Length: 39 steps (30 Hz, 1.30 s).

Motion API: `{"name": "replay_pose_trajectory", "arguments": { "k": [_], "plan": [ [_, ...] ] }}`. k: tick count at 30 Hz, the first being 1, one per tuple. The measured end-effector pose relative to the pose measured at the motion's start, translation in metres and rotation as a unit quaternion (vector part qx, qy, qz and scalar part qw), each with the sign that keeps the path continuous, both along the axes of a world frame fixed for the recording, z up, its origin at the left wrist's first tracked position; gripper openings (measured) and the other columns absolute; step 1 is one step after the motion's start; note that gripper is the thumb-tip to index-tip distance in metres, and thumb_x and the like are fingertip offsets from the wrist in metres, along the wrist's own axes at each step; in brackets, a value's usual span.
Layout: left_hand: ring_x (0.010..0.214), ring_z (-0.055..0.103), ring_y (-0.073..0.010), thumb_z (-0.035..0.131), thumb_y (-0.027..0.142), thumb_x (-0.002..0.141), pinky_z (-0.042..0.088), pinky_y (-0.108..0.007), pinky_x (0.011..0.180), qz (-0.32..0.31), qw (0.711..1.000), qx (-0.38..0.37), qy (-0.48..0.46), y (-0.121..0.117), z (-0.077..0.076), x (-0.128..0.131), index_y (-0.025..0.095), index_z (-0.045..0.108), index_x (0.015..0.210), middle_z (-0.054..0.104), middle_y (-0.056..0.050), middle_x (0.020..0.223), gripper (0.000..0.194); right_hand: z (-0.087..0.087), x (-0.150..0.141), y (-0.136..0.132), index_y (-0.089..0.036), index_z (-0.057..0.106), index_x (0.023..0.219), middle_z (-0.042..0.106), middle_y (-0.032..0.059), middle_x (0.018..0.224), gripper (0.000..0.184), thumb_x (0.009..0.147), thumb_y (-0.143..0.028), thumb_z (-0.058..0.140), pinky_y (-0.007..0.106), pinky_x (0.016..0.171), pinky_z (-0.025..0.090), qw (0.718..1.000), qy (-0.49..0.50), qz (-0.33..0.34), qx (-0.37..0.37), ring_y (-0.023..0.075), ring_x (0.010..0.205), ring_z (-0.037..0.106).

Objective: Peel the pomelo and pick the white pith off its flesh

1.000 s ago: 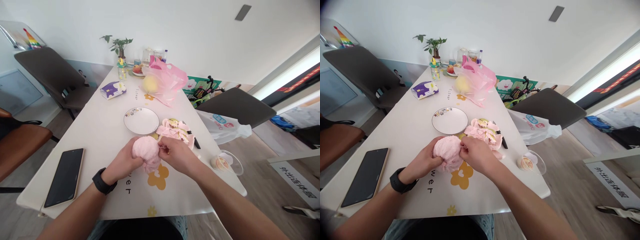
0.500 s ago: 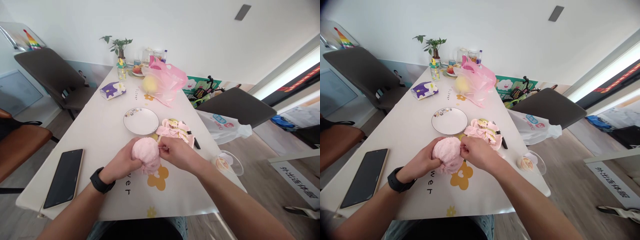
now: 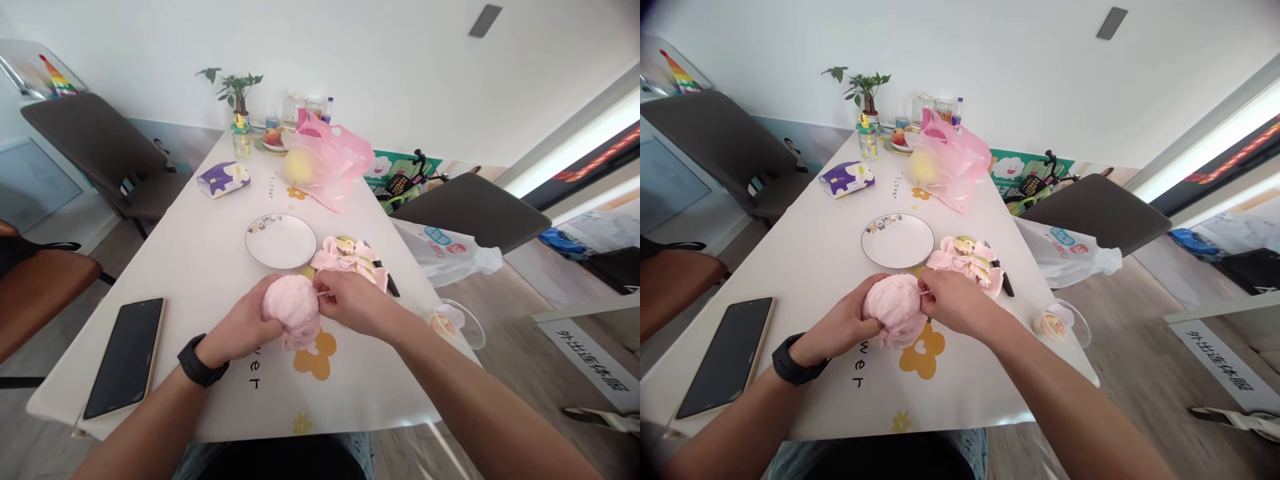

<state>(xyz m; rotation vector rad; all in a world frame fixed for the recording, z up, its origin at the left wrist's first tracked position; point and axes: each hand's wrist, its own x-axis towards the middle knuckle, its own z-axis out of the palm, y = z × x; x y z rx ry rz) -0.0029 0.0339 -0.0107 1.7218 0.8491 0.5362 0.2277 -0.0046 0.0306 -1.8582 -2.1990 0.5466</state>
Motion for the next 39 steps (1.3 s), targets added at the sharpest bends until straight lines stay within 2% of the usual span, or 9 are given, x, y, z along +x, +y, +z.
{"name": "replay_pose_trajectory", "arguments": {
  "k": [10,16,19,25,28,32,34,36,39],
  "plan": [
    [0.115,0.061,-0.0251,0.056,0.009,0.069,0.051,-0.039,0.098,-0.004,1.000,0.002,-0.004,0.001,-0.003,-0.002,0.027,0.046,0.138,0.062,-0.003,0.130,0.072,0.012,0.006,0.006,-0.020,0.066,0.096,0.072,0.0035,0.094,0.018,0.082,-0.017,0.056,0.027,0.067,0.039,0.998,0.016,0.044,-0.035,0.0183,0.082,0.062],
    [0.117,0.060,-0.0266,0.056,0.010,0.068,0.051,-0.040,0.099,-0.007,1.000,0.005,-0.011,0.001,-0.002,-0.002,0.025,0.046,0.139,0.062,-0.005,0.132,0.073,-0.003,0.003,0.006,-0.021,0.064,0.085,0.070,0.0009,0.083,0.014,0.082,-0.014,0.052,0.027,0.067,0.039,0.999,0.020,0.024,0.011,0.0170,0.077,0.058],
    [0.121,0.059,-0.0265,0.055,0.009,0.068,0.050,-0.040,0.102,-0.012,1.000,0.011,-0.022,0.002,-0.004,-0.002,0.025,0.046,0.140,0.061,-0.005,0.134,0.074,-0.014,0.007,0.007,-0.022,0.066,0.085,0.069,-0.0003,0.080,0.014,0.082,-0.016,0.053,0.026,0.066,0.039,0.998,0.060,-0.015,0.009,0.0160,0.074,0.059],
    [0.123,0.059,-0.0261,0.055,0.008,0.067,0.050,-0.038,0.103,-0.030,0.999,0.002,-0.033,0.003,-0.005,-0.004,0.026,0.044,0.142,0.060,-0.004,0.138,0.077,-0.024,0.037,0.023,-0.020,0.069,0.096,0.073,0.0041,0.089,0.021,0.089,-0.023,0.049,0.027,0.065,0.045,0.982,0.055,-0.179,0.027,0.0179,0.075,0.064],
    [0.126,0.057,-0.0269,0.055,0.009,0.068,0.048,-0.040,0.106,-0.018,0.999,0.006,-0.027,0.003,-0.005,-0.003,0.026,0.046,0.141,0.059,-0.004,0.139,0.075,-0.022,0.051,0.029,-0.017,0.070,0.110,0.071,0.0115,0.116,0.032,0.093,-0.017,0.043,0.034,0.088,0.048,0.987,-0.023,-0.135,0.080,0.0227,0.104,0.065],
    [0.123,0.059,-0.0269,0.055,0.012,0.070,0.049,-0.041,0.105,0.004,1.000,-0.005,-0.017,0.004,-0.005,-0.002,0.024,0.046,0.140,0.061,-0.005,0.136,0.071,-0.017,0.042,0.020,-0.009,0.065,0.124,0.056,0.0206,0.143,0.037,0.093,-0.018,0.048,0.048,0.111,0.035,0.984,-0.104,-0.063,0.130,0.0322,0.133,0.050],
    [0.120,0.060,-0.0267,0.055,0.013,0.070,0.050,-0.040,0.102,0.010,1.000,-0.007,-0.014,0.004,-0.005,-0.002,0.024,0.047,0.139,0.062,-0.005,0.134,0.070,-0.009,0.026,0.008,-0.014,0.064,0.127,0.059,0.0172,0.141,0.038,0.096,-0.031,0.051,0.047,0.107,0.040,0.986,-0.056,-0.078,0.140,0.0318,0.130,0.052],
    [0.117,0.062,-0.0261,0.056,0.014,0.070,0.053,-0.038,0.097,0.013,1.000,-0.005,-0.015,0.002,-0.004,0.000,0.023,0.047,0.138,0.063,-0.005,0.131,0.069,0.002,0.007,-0.006,-0.022,0.066,0.124,0.070,0.0095,0.123,0.039,0.095,-0.044,0.053,0.038,0.088,0.050,0.997,0.029,-0.039,0.061,0.0258,0.107,0.066],
    [0.108,0.064,-0.0241,0.056,0.015,0.070,0.056,-0.035,0.088,0.024,1.000,0.000,-0.012,-0.003,-0.001,0.004,0.024,0.047,0.137,0.065,-0.004,0.126,0.067,0.022,-0.015,-0.018,-0.021,0.068,0.114,0.072,0.0091,0.110,0.039,0.085,-0.047,0.063,0.035,0.077,0.048,1.000,0.017,-0.015,-0.005,0.0257,0.094,0.066]
  ]
}}
